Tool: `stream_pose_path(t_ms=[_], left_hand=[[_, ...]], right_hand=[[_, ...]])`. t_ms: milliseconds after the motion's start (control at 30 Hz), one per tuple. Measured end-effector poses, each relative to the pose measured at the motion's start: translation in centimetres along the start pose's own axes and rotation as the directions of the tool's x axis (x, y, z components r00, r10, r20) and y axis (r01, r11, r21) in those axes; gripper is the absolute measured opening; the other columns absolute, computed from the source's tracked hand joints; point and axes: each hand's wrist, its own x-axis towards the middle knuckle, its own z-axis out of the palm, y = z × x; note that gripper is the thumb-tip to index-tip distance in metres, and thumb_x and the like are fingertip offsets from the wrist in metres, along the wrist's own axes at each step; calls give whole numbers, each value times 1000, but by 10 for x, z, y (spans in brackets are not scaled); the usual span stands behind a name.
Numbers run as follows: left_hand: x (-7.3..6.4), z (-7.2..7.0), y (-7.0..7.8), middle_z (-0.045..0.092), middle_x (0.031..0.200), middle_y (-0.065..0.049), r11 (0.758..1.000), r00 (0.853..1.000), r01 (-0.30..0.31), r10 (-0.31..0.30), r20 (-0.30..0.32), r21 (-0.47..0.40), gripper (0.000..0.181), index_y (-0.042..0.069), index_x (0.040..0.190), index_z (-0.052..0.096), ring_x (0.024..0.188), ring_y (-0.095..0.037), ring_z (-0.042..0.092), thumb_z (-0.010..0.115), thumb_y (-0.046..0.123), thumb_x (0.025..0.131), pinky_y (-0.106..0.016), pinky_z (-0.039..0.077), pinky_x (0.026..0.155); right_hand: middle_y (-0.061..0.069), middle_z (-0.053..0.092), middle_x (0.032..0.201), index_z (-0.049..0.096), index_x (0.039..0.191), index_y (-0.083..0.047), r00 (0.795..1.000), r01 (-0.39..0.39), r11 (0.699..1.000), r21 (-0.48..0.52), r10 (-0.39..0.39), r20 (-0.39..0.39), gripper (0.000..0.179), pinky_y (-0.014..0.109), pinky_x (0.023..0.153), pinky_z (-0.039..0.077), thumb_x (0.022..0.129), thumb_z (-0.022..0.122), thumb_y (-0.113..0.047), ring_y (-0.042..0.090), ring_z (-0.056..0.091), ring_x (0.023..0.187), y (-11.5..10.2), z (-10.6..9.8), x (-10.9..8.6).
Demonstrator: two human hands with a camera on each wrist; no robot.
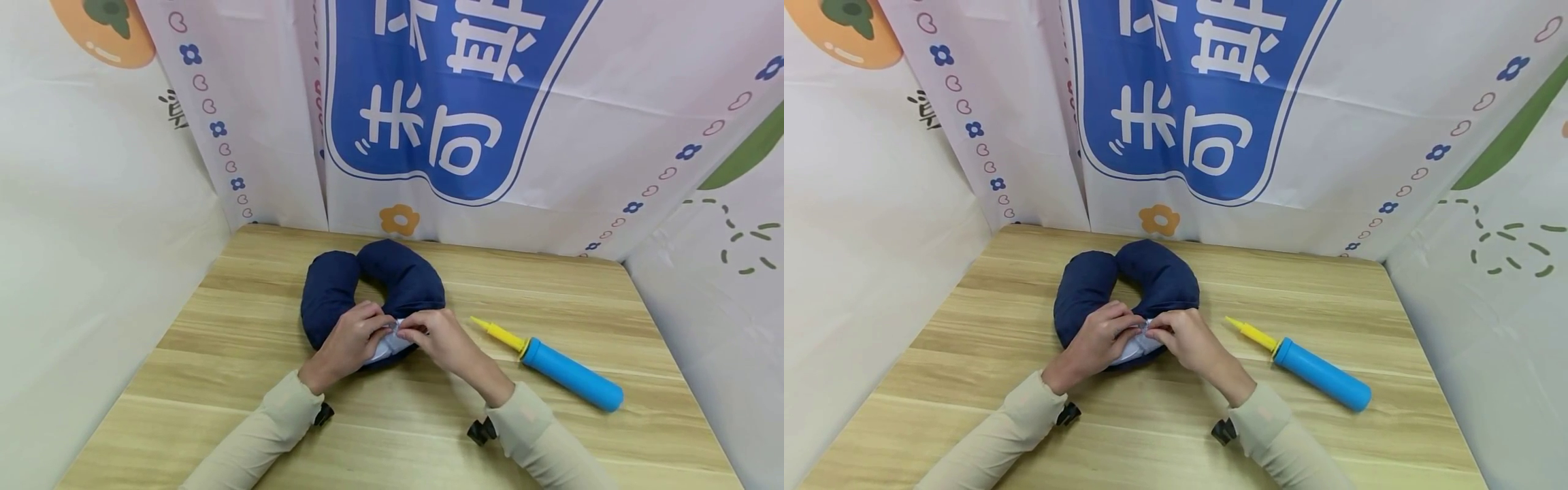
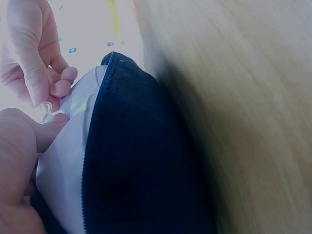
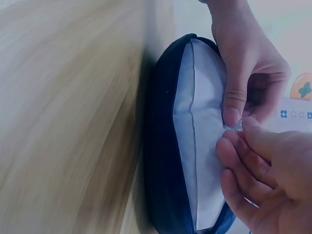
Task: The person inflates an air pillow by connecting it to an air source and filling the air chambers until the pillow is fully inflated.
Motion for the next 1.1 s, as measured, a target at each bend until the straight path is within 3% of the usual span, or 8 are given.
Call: stream_pose_path(t_ms=[133,533,867,1100], left_hand=[[0,-1,1,71,93,-4,1000,1000,19,-19,5,-18,9,6,98,80,87,-16,65,80,1,90,-29,59,76],[1,-3,10,70,92,-4,991,990,128,-126,56,-47,12,6,97,78,84,-16,63,75,-4,92,-29,58,75],[-2,1,16,72,95,-5,1000,1000,24,-24,4,2,17,5,96,79,87,-17,66,74,-11,90,-28,60,77],[-1,3,16,76,95,-6,1000,1000,24,-24,-3,-3,16,4,96,80,88,-18,70,76,-10,88,-32,62,81]], right_hand=[[3,81,92,82,95,-9,999,-35,999,15,35,-8,6,18,70,59,96,77,-12,9,74,81,-1,2,1],[1,79,88,80,90,-9,994,-36,998,-49,31,-109,5,17,65,55,94,80,-12,5,68,74,-6,15,-3],[0,78,82,79,85,-10,983,-102,993,-50,93,-158,7,17,62,53,92,81,-9,6,68,71,-13,24,-7],[-2,77,78,77,80,-11,968,-156,985,-69,138,-211,13,17,60,52,91,82,-6,7,68,68,-16,31,-7]])
